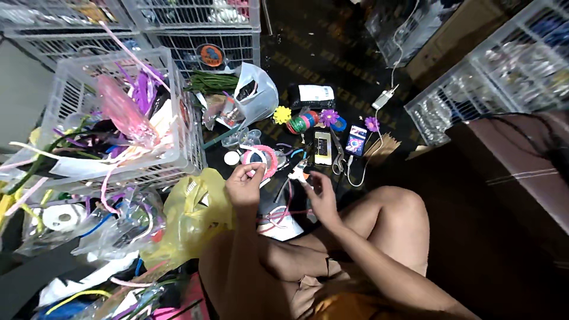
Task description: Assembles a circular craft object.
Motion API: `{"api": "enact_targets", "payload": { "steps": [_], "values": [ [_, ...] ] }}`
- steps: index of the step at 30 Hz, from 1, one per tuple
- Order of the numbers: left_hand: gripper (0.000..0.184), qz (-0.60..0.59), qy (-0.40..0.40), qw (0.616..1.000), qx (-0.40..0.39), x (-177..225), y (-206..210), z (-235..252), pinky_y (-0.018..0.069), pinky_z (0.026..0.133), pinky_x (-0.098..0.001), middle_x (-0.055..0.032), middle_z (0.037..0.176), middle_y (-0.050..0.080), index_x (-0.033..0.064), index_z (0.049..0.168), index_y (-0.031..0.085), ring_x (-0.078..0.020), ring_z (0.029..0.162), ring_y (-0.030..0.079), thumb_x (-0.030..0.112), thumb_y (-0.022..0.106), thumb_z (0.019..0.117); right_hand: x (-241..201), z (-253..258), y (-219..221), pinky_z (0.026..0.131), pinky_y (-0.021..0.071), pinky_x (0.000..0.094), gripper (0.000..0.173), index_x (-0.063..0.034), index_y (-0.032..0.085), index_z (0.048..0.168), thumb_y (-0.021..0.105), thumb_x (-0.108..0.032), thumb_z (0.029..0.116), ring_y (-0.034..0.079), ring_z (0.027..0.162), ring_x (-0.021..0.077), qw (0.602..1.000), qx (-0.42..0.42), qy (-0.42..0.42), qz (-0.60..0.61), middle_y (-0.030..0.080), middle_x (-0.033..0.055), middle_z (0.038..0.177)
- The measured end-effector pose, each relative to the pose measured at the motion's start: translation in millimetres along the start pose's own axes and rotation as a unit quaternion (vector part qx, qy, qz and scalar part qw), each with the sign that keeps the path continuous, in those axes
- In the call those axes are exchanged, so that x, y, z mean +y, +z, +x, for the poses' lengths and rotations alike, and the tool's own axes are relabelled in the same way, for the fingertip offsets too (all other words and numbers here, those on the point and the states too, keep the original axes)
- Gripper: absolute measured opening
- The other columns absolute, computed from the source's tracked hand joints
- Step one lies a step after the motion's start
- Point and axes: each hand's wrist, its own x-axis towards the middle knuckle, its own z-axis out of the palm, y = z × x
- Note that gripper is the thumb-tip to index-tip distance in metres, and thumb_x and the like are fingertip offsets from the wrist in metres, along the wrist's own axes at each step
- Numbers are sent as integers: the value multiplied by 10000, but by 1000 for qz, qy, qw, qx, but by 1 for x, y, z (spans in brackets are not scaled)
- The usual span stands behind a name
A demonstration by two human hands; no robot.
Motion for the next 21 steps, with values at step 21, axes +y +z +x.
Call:
{"api": "enact_targets", "payload": {
  "steps": [21],
  "values": [
    [296,-5,66,991,-113,-7,-5,2,538,810,-219,-76,1068,723,-18,1044,750,-44,928,652,-45,479,927,-132,94,-25,690,514,274,171,-64,717,946,664,-218,996,610,699,54,934,-245,-245,-87,671,6,796]
  ]
}}
